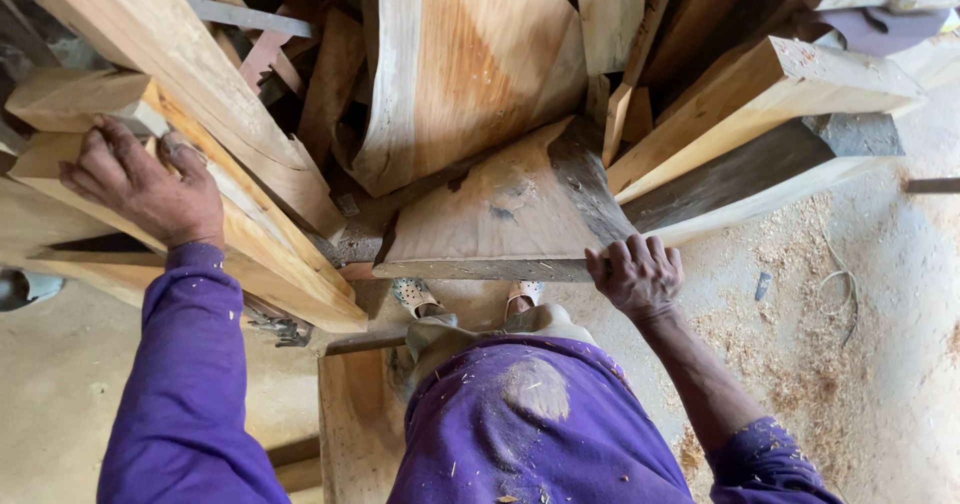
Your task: The person stands in front of a large pile of rough wood offcuts and boards, lifting individual pieces one at a time, turning them over to view their surfaces, and placing them back into different positions in the pile. They continue shifting and rearranging pieces across the stack throughout the clip.
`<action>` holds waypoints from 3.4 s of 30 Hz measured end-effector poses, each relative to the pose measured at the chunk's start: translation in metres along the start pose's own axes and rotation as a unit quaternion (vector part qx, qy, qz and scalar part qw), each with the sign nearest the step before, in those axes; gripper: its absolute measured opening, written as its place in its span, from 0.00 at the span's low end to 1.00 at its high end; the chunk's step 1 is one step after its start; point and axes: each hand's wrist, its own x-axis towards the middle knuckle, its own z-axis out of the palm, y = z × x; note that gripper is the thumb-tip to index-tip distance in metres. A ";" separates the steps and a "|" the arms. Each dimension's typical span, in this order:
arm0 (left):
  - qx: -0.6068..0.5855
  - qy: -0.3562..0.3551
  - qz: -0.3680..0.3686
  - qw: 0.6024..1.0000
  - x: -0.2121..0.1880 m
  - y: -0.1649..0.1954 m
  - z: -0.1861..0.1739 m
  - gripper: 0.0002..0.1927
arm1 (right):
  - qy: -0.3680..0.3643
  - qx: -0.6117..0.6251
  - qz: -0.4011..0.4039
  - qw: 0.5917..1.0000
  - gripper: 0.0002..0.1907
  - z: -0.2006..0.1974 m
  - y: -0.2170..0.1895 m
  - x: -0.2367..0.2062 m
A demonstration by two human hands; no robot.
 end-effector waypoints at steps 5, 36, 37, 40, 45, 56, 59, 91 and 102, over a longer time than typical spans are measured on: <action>-0.011 -0.008 0.015 1.000 -0.001 0.001 -0.003 0.34 | 0.000 -0.002 0.000 1.000 0.21 -0.005 0.000 0.003; 0.003 0.013 0.044 0.999 -0.002 -0.001 -0.004 0.31 | -0.018 -0.005 -0.004 1.000 0.20 -0.007 0.003 0.001; 0.005 0.013 0.044 0.999 -0.003 0.000 -0.004 0.31 | -0.014 -0.002 -0.005 1.000 0.20 -0.007 0.003 0.001; 0.019 0.013 0.050 0.998 -0.002 0.000 -0.004 0.29 | -0.002 0.003 -0.005 1.000 0.20 -0.007 0.003 0.001; 0.005 0.024 0.055 0.998 0.000 0.000 -0.004 0.28 | -0.008 0.000 -0.002 1.000 0.20 -0.005 0.005 -0.001; 0.033 0.025 0.061 0.997 0.001 0.003 -0.007 0.27 | -0.018 -0.007 0.000 1.000 0.21 0.000 0.007 -0.005; 0.008 0.020 0.051 0.998 0.001 0.002 -0.007 0.27 | -0.021 -0.006 -0.002 1.000 0.21 -0.001 0.006 -0.005; 0.009 0.016 -0.007 1.000 -0.006 -0.008 0.012 0.30 | -0.013 -0.014 -0.005 1.000 0.21 0.008 -0.001 -0.004; -0.007 0.043 -0.039 0.998 -0.003 -0.006 0.020 0.28 | -0.031 -0.007 0.000 0.999 0.21 0.016 -0.003 -0.005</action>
